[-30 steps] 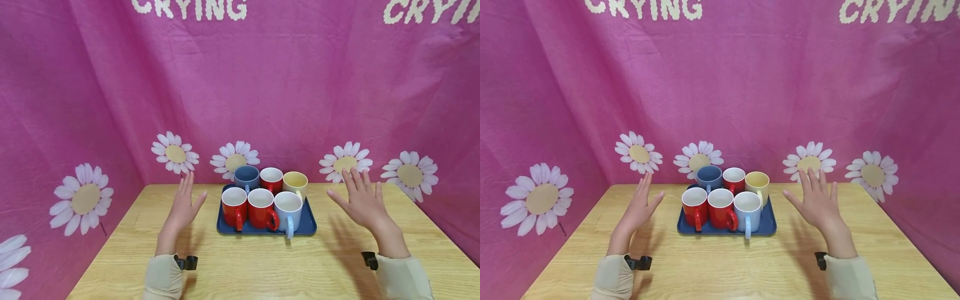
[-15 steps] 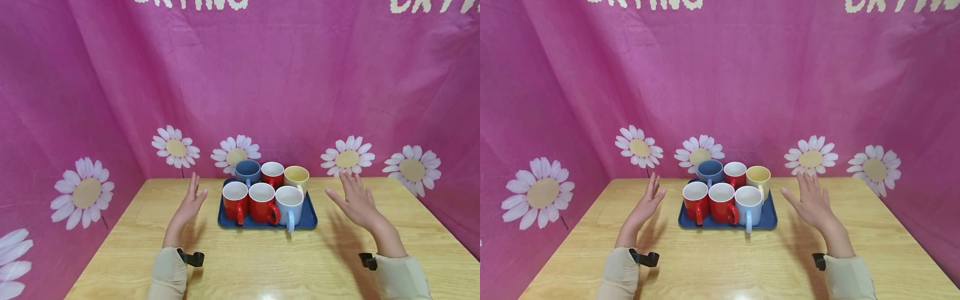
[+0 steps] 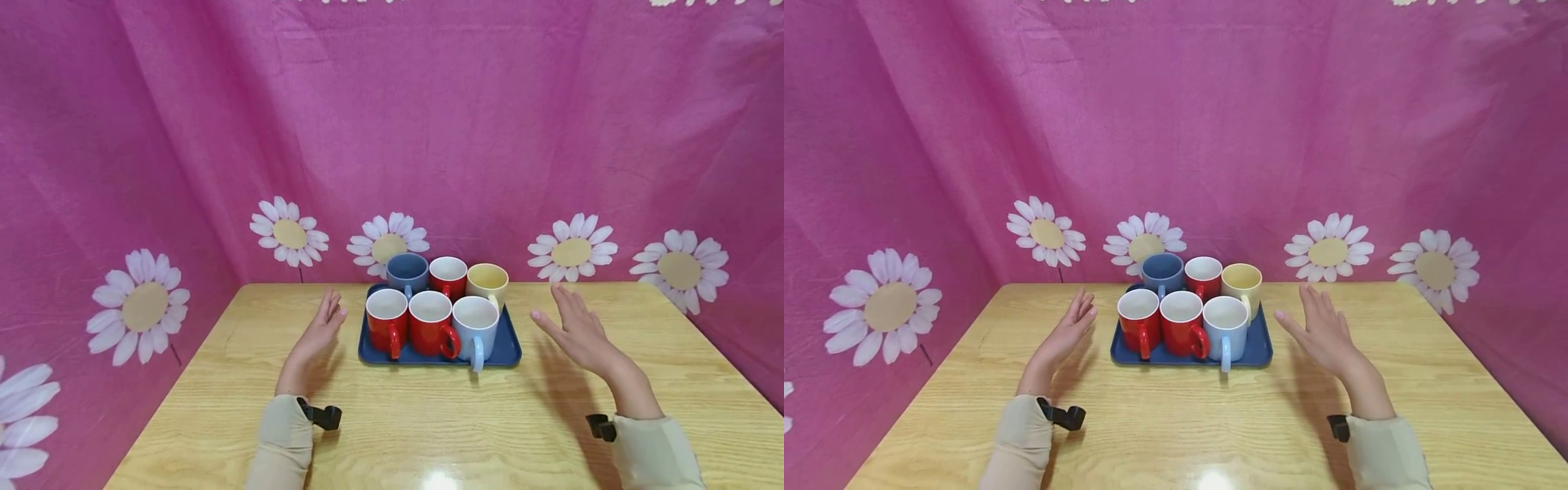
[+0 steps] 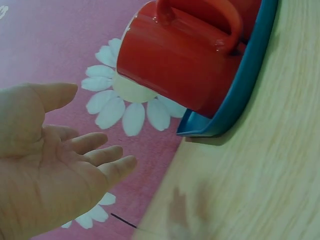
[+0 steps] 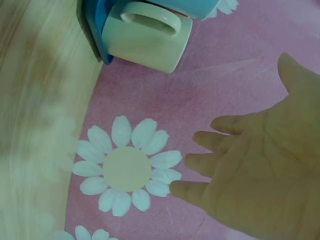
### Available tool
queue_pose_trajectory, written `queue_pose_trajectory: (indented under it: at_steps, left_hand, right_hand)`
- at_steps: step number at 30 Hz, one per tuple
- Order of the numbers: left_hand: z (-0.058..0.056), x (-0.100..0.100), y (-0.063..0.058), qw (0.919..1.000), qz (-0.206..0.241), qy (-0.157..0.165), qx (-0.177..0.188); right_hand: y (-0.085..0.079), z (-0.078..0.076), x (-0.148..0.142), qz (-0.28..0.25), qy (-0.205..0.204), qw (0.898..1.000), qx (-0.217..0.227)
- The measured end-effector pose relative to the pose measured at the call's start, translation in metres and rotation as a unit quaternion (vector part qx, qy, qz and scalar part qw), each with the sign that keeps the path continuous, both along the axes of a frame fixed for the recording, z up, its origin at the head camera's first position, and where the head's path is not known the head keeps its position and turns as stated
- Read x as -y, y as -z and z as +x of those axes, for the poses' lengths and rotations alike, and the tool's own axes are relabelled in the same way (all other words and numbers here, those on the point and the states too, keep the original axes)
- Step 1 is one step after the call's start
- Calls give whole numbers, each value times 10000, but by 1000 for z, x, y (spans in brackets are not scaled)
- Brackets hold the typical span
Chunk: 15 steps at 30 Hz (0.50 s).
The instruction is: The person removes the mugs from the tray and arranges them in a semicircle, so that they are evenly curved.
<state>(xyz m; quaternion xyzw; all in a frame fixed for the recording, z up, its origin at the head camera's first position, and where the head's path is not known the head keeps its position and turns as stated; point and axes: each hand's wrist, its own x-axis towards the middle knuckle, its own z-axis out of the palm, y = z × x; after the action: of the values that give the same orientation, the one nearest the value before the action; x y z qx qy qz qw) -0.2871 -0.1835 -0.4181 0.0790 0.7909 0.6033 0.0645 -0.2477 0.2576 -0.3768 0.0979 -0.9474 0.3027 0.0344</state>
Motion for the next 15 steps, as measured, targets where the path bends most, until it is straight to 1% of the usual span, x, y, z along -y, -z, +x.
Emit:
queue_pose_trajectory:
  at_steps: [4, 10, 15]
  left_hand:
    - [1, -2, 6, 9998, 115, -79, 114]
    - [-2, -6, 14, 9994, 286, -163, 128]
    - [-4, -9, 20, 9997, 147, -186, -38]
  right_hand:
    - [5, -1, 1, -25, -85, 9999, 122]
    - [9, 1, 3, -78, -189, 9994, 294]
    - [12, 3, 8, -76, -270, 9989, 379]
